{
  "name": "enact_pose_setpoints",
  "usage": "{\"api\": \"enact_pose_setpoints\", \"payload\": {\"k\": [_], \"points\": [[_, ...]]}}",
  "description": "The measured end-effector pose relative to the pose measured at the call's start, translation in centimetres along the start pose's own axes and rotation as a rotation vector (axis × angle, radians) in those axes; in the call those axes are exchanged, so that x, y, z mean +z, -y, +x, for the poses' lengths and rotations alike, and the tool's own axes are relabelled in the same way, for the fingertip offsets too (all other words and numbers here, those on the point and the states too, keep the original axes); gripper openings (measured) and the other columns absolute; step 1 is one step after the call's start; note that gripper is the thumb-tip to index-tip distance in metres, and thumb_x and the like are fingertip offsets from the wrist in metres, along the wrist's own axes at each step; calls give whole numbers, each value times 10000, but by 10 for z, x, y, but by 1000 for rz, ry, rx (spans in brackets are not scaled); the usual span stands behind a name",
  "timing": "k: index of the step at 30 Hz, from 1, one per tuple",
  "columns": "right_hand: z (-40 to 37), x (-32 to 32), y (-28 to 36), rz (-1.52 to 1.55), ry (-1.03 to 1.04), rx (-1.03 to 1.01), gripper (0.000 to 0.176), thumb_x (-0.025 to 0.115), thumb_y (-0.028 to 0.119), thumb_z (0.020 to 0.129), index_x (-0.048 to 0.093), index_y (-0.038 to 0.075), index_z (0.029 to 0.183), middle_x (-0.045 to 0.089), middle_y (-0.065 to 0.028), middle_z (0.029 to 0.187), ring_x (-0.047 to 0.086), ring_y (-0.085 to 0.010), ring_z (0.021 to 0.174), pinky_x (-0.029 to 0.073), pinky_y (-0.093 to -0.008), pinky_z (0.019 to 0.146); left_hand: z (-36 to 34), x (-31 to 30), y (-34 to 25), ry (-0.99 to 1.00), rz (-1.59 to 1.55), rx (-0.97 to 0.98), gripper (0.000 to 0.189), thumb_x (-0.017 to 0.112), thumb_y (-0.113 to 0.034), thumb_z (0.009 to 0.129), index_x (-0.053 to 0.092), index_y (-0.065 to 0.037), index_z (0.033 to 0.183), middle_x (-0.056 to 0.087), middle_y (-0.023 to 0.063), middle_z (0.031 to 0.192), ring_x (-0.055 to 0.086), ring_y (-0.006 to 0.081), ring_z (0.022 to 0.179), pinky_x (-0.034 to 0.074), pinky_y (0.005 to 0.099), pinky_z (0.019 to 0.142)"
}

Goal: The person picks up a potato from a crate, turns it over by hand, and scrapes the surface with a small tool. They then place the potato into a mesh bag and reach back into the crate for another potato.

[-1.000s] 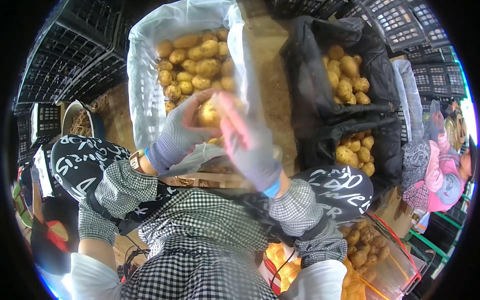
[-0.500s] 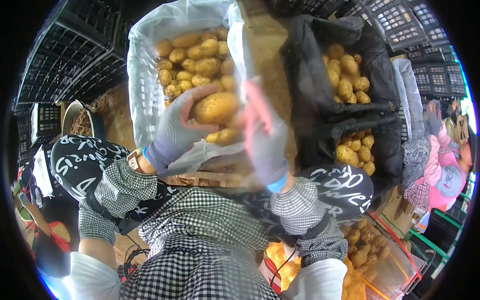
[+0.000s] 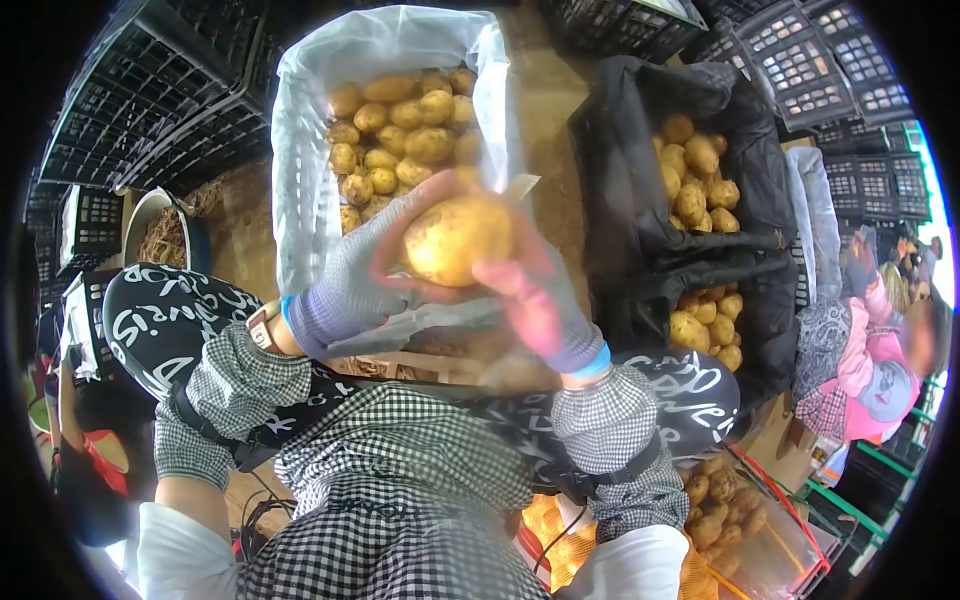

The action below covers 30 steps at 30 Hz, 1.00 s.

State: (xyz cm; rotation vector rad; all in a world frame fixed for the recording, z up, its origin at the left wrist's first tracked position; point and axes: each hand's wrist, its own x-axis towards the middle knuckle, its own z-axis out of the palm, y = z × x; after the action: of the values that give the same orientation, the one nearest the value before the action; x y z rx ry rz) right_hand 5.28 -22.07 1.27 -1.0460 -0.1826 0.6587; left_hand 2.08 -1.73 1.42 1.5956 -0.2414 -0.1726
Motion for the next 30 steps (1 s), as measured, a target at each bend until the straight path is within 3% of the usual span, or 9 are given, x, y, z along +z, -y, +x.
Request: {"api": "enact_pose_setpoints", "payload": {"k": [3, 6, 9, 13, 16, 21, 26, 28, 30], "points": [[1, -4, 4, -60, 29, -24, 816, 679, 253, 864, 290, -44, 1517, 453, -134, 1448, 448, -232, 1354, 316, -376, 1161, -1, -8, 7, 91, -193, 22, 939, 803, -12, 773, 282, -34, 1554, 451, 139, 1474, 474, 192, 1320, 386, 329, 1120], [0, 1, 9, -141, -1, -48, 824, 683, 249, 878, 263, -34, 1529, 449, -126, 1450, 455, -214, 1343, 340, -355, 1139, -3, -12, 2, 107, -375, -125, 886, 760, -36, 845, 246, -38, 1568, 467, 129, 1442, 469, 181, 1319, 399, 320, 1104], [-1, 4, 2, -286, -33, -91, 691, 663, 241, 928, 365, -36, 1487, 481, -129, 1426, 480, -191, 1312, 367, -325, 1108, -2, 0, 19, 38, -549, -130, 870, 769, -163, 880, 243, -30, 1560, 521, 117, 1370, 499, 180, 1289, 434, 303, 1066], [5, -14, -10, -647, -265, -384, 388, 546, 172, 1024, 566, -58, 1336, 579, -141, 1318, 520, -170, 1257, 386, -307, 1081, -4, -9, 16, 14, -544, -346, 880, 793, -261, 861, 273, -15, 1526, 500, 102, 1410, 521, 203, 1279, 432, 346, 1091], [-4, -9, 6, -731, -252, -372, 495, 470, 164, 1045, 383, -8, 1500, 590, -21, 861, 532, -67, 746, 447, -206, 704, -2, -6, 12, -46, -648, -364, 822, 793, -274, 861, 327, -29, 1492, 538, 96, 1361, 560, 188, 1225, 490, 344, 1031], [-9, -5, -16, -704, -147, -343, 518, 465, 144, 1042, 347, 22, 1531, 466, 46, 737, 401, -40, 611, 363, -191, 563, -1, -4, 5, -76, -640, -393, 785, 831, -260, 826, 404, -40, 1448, 576, 90, 1307, 588, 164, 1164, 517, 322, 978], [-15, 3, -20, -992, -47, -382, 434, 523, 60, 1006, 502, 30, 1439, 686, -59, 1209, 537, -43, 715, 479, -220, 671, 2, -2, 14, -108, -485, -352, 773, 853, -238, 786, 454, -37, 1416, 613, 92, 1248, 601, 164, 1141, 509, 320, 971], [-18, 1, -22, -797, -119, -244, 448, 539, 43, 992, 508, 42, 1439, 678, -66, 1255, 556, -43, 731, 483, -207, 683, 3, -1, 18, -129, -291, -298, 769, 868, -228, 752, 486, -34, 1391, 632, 108, 1217, 611, 172, 1124, 507, 329, 961], [-11, 3, -19, -752, -222, -265, 476, 541, 9, 971, 510, 58, 1443, 695, -32, 1126, 553, -54, 701, 480, -203, 665, 4, 0, 20, -128, -12, -211, 774, 874, -207, 727, 500, -27, 1380, 635, 124, 1213, 607, 174, 1130, 501, 330, 960]]}}
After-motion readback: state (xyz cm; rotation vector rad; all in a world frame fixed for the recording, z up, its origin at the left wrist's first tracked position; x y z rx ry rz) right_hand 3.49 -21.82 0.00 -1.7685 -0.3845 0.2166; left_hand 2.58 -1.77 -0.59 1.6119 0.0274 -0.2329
